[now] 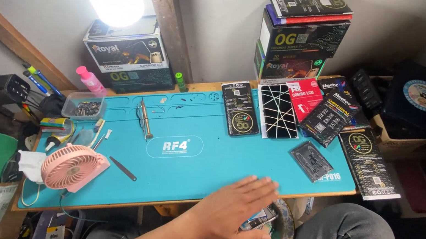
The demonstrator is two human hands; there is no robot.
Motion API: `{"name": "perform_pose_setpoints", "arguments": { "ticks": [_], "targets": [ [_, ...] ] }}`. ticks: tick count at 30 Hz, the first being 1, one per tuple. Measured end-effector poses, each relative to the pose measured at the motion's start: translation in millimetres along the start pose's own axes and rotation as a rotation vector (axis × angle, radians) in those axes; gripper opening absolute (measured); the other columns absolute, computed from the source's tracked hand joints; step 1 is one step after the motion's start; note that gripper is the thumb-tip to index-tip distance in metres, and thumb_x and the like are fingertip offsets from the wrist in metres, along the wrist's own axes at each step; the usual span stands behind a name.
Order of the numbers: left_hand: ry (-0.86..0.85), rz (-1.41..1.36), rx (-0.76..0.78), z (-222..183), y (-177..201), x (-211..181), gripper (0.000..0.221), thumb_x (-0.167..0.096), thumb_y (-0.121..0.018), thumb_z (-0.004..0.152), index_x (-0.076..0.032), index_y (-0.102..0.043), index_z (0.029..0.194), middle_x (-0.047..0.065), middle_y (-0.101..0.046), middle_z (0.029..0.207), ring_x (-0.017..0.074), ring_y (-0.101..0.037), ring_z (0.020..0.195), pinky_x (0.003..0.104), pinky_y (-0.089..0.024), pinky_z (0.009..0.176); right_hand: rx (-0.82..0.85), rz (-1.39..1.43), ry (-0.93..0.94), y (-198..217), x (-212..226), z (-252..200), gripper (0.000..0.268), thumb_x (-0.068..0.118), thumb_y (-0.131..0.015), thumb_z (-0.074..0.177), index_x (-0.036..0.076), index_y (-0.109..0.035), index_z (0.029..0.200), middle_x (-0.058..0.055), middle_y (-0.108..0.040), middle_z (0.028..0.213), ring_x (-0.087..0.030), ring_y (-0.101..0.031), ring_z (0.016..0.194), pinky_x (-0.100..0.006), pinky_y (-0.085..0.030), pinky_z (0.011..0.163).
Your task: Inspecting a mobile phone motherboard and using a spudger to align a small component on a repair bench.
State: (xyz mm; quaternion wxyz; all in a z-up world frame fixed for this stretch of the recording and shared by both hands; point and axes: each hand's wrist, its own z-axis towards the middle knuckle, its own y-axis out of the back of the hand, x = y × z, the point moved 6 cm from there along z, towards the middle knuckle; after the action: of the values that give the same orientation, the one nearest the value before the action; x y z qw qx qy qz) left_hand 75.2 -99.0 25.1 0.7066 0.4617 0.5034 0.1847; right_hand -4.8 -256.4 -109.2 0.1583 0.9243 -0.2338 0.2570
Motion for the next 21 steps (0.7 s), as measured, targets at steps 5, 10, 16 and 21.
{"name": "perform_pose_setpoints", "arguments": {
  "ticks": [5,10,16,21],
  "targets": [
    [0.012,0.085,-0.197,17.6,7.5,14.8,0.085,-0.058,-0.031,0.111,0.003,-0.021,0.170,0.021,-0.022,0.179,0.0379,-0.016,0.168,0.054,-0.010,0.138,0.111,-0.004,0.064,5.0,4.1,1.2,0.090,-0.016,-0.069,0.088,0.021,-0.043,0.165,-0.015,-0.042,0.163,-0.050,-0.040,0.146,-0.079,-0.056,0.094],
    [-0.126,-0.032,-0.153,-6.6,5.0,-2.7,0.075,-0.052,-0.030,0.111,0.004,-0.040,0.160,0.027,-0.041,0.166,0.0424,-0.035,0.159,0.056,-0.024,0.132,0.003,0.074,0.068,-0.4,-14.4,10.3,0.087,0.000,-0.070,0.089,0.029,-0.040,0.166,-0.018,-0.047,0.157,-0.053,-0.059,0.124,-0.073,-0.059,0.081],
    [0.449,0.187,-0.276,-32.9,36.5,87.9,0.096,-0.064,-0.037,0.110,0.002,-0.006,0.172,0.022,-0.003,0.181,0.0368,-0.001,0.167,0.051,-0.001,0.134,0.118,-0.017,-0.009,7.2,-9.9,35.9,0.094,-0.017,-0.069,0.092,0.029,-0.038,0.168,-0.011,-0.037,0.167,-0.048,-0.040,0.149,-0.079,-0.053,0.103],
    [0.160,-0.008,0.009,-28.6,12.5,16.9,0.094,-0.066,-0.026,0.108,0.005,-0.013,0.168,0.028,-0.013,0.179,0.0411,-0.011,0.166,0.053,-0.006,0.134,0.060,-0.074,0.018,2.5,-8.9,31.8,0.094,-0.013,-0.076,0.089,0.026,-0.041,0.167,-0.015,-0.042,0.164,-0.047,-0.046,0.144,-0.076,-0.057,0.097]
  ]
}}
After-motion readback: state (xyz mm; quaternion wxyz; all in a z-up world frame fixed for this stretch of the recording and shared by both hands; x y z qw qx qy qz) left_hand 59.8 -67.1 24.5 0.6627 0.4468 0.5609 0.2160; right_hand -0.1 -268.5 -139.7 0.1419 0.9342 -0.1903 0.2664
